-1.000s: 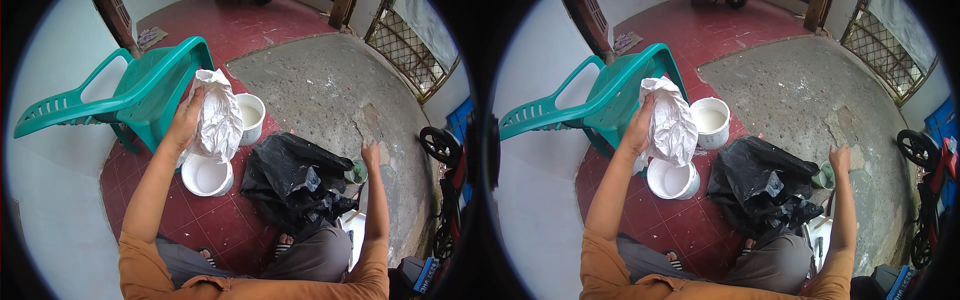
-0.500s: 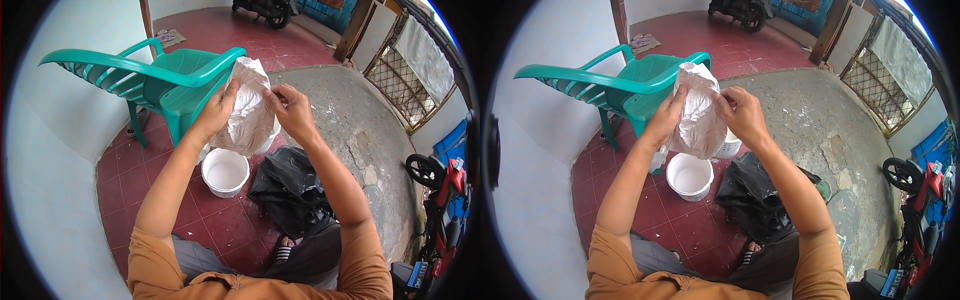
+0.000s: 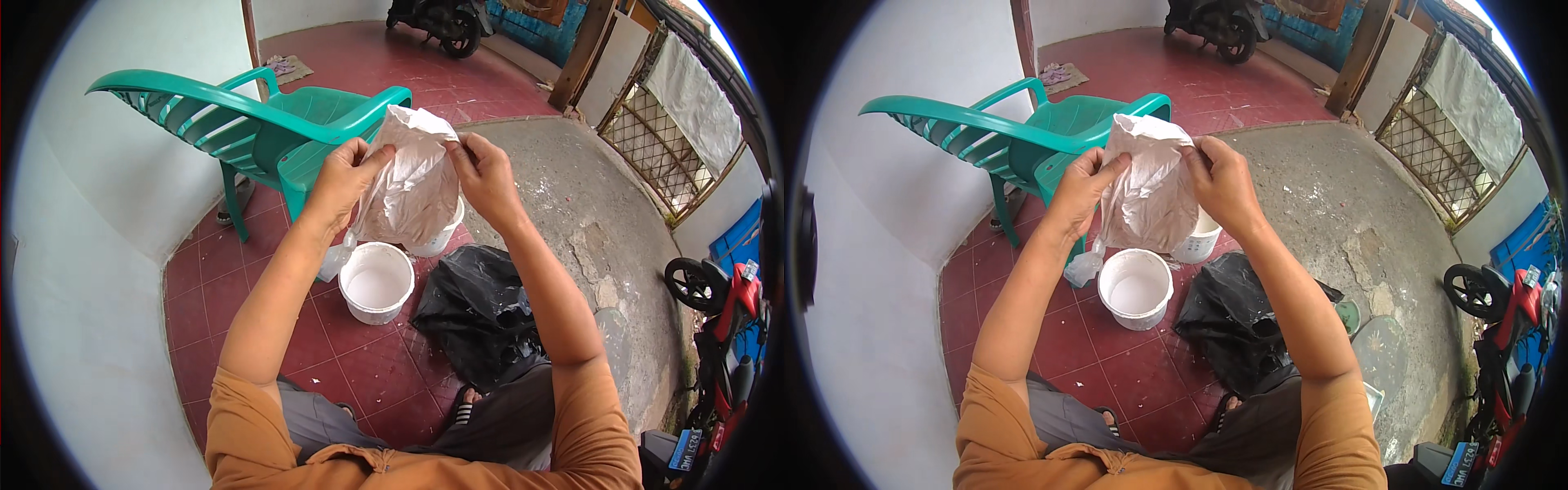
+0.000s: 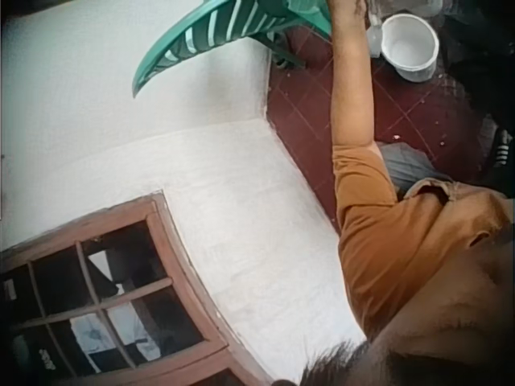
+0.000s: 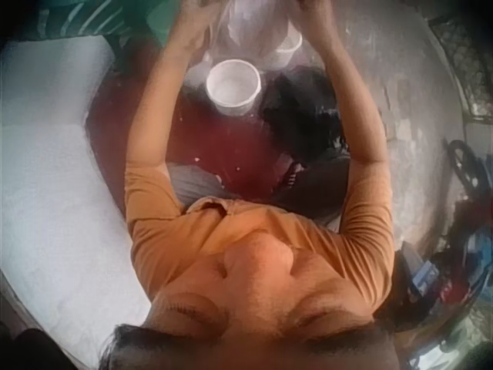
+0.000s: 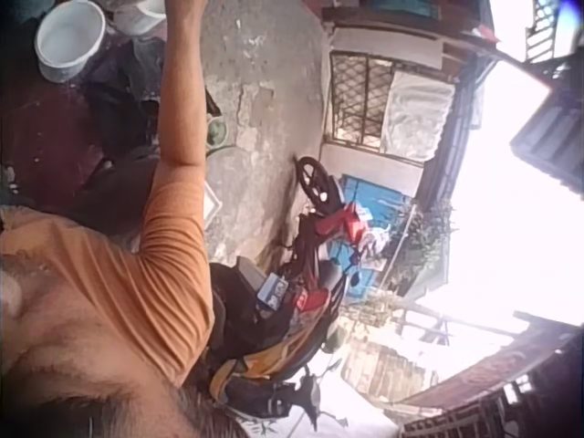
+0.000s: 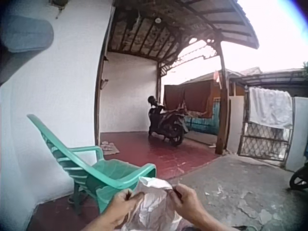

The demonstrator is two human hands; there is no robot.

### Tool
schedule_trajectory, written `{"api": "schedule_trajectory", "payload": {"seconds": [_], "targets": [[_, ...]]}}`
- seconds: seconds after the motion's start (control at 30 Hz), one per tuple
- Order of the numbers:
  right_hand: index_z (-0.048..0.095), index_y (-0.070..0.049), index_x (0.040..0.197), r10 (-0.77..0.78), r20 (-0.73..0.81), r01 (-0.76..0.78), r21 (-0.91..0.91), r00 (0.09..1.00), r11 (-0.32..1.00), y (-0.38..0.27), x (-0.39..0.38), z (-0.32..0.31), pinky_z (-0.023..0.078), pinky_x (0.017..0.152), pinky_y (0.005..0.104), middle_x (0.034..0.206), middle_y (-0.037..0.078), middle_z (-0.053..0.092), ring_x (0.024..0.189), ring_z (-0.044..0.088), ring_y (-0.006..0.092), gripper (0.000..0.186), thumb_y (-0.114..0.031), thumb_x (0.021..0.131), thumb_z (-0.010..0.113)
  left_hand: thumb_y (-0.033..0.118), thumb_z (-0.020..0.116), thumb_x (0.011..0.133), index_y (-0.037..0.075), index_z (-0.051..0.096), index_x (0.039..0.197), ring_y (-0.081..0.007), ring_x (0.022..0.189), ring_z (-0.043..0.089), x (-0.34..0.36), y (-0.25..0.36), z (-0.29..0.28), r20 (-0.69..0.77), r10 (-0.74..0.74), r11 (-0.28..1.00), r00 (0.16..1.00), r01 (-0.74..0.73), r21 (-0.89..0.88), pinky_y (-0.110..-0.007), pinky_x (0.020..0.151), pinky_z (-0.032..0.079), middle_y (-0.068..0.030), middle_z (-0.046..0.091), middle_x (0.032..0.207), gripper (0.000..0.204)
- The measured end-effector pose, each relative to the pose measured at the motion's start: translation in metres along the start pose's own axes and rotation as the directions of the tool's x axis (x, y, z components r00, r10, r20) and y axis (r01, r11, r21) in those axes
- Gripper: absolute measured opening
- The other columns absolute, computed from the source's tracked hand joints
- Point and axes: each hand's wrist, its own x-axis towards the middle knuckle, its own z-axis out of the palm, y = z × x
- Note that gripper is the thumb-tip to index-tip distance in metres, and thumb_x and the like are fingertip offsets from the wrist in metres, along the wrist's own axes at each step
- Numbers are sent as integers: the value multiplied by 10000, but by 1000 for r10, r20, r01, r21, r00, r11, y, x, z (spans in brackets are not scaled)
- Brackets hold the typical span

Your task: The person stirs a white substance in a bucket with a wooden stick and a brush. They rub a small black object with a plastic bag containing a white material and pour a green liquid from a cup into the bucket.

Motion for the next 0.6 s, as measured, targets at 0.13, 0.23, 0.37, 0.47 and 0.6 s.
{"api": "schedule_trajectory", "payload": {"seconds": [0.13, 0.23, 0.37, 0.47, 0.6], "targets": [[675, 8, 982, 77, -11, -73, 189, 997, 979, 19, 8, -7, 461, 624, 274, 774, 37, 646, 688, 563, 89, 147, -137, 959, 678, 210, 752, 939, 74, 625, 945, -57, 804, 532, -4, 13, 6, 41, 53, 998, 998, -54, 22, -224, 760, 432, 20, 610, 877, 187], [673, -4, 1021, 95, -7, -93, 149, 995, 984, 13, 6, -8, 457, 625, 256, 756, 2, 629, 682, 548, 71, 166, -145, 944, 713, 211, 755, 936, 64, 629, 950, -59, 776, 550, -8, 21, 21, -25, 75, 992, 997, -77, -97, -218, 732, 439, 11, 631, 886, 194], [674, 7, 958, 39, 107, -64, 232, 993, 971, 9, 2, -9, 444, 598, 265, 732, 0, 614, 667, 524, 66, 228, -213, 947, 732, 178, 750, 936, 62, 643, 966, -56, 783, 582, -3, 2, 12, -79, 112, 994, 991, -113, 0, -211, 733, 458, 0, 670, 900, 161], [672, 18, 928, 70, 121, -86, 127, 990, 988, 11, 4, -23, 455, 611, 276, 734, 17, 622, 668, 525, 73, 278, -255, 961, 719, 157, 757, 928, 39, 657, 982, -65, 811, 593, 0, 1, 9, -72, 143, 989, 987, -145, -16, -219, 759, 470, -18, 679, 914, 164], [662, 30, 948, 107, 72, -114, 92, 992, 989, 9, 2, -21, 482, 646, 293, 760, 45, 634, 698, 551, 89, 283, -251, 979, 686, 132, 754, 927, 15, 676, 987, -70, 821, 595, -3, 8, 12, -23, 140, 985, 990, -142, -94, -229, 776, 475, -33, 682, 933, 153]]}}
